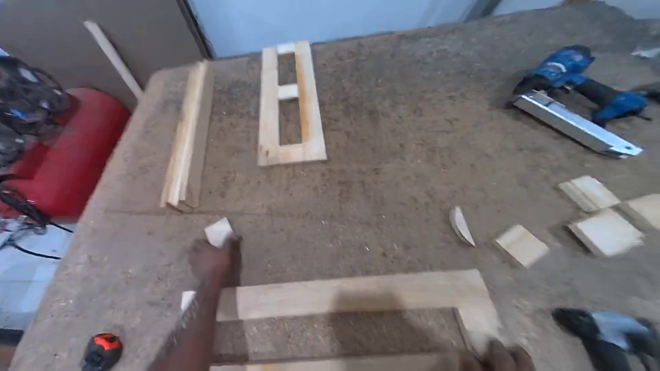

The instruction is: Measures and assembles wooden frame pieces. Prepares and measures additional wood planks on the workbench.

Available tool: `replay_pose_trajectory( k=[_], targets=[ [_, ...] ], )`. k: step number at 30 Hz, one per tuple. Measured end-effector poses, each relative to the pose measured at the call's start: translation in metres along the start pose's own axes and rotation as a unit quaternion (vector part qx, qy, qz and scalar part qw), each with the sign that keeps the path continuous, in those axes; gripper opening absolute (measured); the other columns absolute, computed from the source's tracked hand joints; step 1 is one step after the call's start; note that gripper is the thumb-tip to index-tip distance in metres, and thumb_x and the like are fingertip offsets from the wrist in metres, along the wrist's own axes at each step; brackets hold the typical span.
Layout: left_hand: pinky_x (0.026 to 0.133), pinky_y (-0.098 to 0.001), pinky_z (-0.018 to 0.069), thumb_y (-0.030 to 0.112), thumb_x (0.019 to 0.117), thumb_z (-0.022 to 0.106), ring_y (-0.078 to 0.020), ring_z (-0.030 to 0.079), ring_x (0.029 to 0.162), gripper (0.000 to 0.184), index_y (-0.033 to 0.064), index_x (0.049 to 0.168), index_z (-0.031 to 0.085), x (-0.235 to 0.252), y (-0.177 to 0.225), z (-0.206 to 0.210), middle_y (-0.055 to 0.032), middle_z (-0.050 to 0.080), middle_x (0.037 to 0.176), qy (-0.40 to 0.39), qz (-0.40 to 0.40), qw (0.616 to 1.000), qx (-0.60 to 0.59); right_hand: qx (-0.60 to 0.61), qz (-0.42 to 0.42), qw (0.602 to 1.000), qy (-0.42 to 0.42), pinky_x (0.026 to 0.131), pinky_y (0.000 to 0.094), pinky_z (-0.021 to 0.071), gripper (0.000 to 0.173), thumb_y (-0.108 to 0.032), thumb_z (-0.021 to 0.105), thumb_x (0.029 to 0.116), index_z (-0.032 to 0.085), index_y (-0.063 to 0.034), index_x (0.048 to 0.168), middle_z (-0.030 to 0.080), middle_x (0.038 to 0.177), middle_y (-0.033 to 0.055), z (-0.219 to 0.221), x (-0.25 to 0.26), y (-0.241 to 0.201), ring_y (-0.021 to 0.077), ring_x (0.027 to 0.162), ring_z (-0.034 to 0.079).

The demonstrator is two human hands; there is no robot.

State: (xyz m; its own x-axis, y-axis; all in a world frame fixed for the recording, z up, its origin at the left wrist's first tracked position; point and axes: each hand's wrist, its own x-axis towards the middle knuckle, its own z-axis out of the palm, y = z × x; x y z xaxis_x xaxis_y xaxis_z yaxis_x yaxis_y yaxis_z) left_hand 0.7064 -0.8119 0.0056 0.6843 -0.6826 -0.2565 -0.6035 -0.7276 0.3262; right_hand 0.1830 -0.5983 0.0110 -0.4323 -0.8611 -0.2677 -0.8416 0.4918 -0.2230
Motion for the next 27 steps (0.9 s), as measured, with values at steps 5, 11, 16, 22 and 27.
replay_pose_trajectory(
  k=[5,11,16,22,27],
  targets=[
    [0.101,-0.0667,0.0476,0.060,0.0775,0.080,-0.0506,0.054,0.128,0.091,-0.0087,0.131,0.056,0.007,0.052,0.003,-0.0353,0.053,0.138,-0.039,-0.056,0.998,0.001,0.101,-0.111,0.988,-0.036,0.116,0.0623,0.0382,0.064,-0.028,0.073,0.0908,0.055,-0.0006,0.145,0.043,0.154,0.0315,-0.017,-0.008,-0.055,0.0490,0.143,0.042],
    [0.097,-0.0568,0.0540,0.046,0.0813,0.083,-0.0358,0.065,0.111,0.084,0.0006,0.143,0.048,-0.179,0.037,0.004,-0.0224,0.064,0.123,-0.217,0.094,0.966,-0.104,0.188,-0.220,0.912,-0.290,0.107,0.0489,0.0510,0.046,-0.034,0.057,0.1036,0.061,-0.0015,0.136,0.067,0.130,0.0172,-0.012,-0.012,-0.141,0.0306,0.122,0.065],
    [0.092,-0.0422,0.0571,0.042,0.0822,0.082,-0.0240,0.067,0.102,0.077,-0.0027,0.138,0.054,-0.256,-0.009,0.055,-0.0159,0.066,0.118,-0.215,0.128,0.956,-0.152,0.211,-0.210,0.875,-0.383,0.097,0.0479,0.0543,0.049,-0.041,0.054,0.1047,0.059,-0.0028,0.135,0.070,0.114,0.0135,0.035,-0.017,-0.162,0.0262,0.104,0.069],
    [0.088,-0.0355,0.0599,0.023,0.1003,0.062,-0.0145,0.071,0.092,0.035,0.0046,0.129,0.067,-0.258,-0.025,0.061,-0.0066,0.073,0.107,-0.251,0.126,0.950,-0.136,0.139,-0.141,0.896,-0.398,0.097,0.0496,0.0533,0.041,-0.034,0.045,0.1093,0.063,-0.0058,0.132,0.070,0.116,0.0160,0.033,-0.012,-0.169,0.0295,0.107,0.068],
    [0.084,-0.0347,0.0610,0.020,0.0999,0.062,-0.0122,0.072,0.088,0.032,0.0066,0.128,0.068,-0.250,-0.022,0.061,-0.0034,0.074,0.102,-0.266,0.081,0.947,-0.160,0.135,-0.132,0.901,-0.389,0.102,0.0465,0.0513,0.040,-0.035,0.049,0.1076,0.067,-0.0075,0.131,0.070,0.121,0.0138,0.030,-0.008,-0.171,0.0259,0.113,0.067]
  ],
)
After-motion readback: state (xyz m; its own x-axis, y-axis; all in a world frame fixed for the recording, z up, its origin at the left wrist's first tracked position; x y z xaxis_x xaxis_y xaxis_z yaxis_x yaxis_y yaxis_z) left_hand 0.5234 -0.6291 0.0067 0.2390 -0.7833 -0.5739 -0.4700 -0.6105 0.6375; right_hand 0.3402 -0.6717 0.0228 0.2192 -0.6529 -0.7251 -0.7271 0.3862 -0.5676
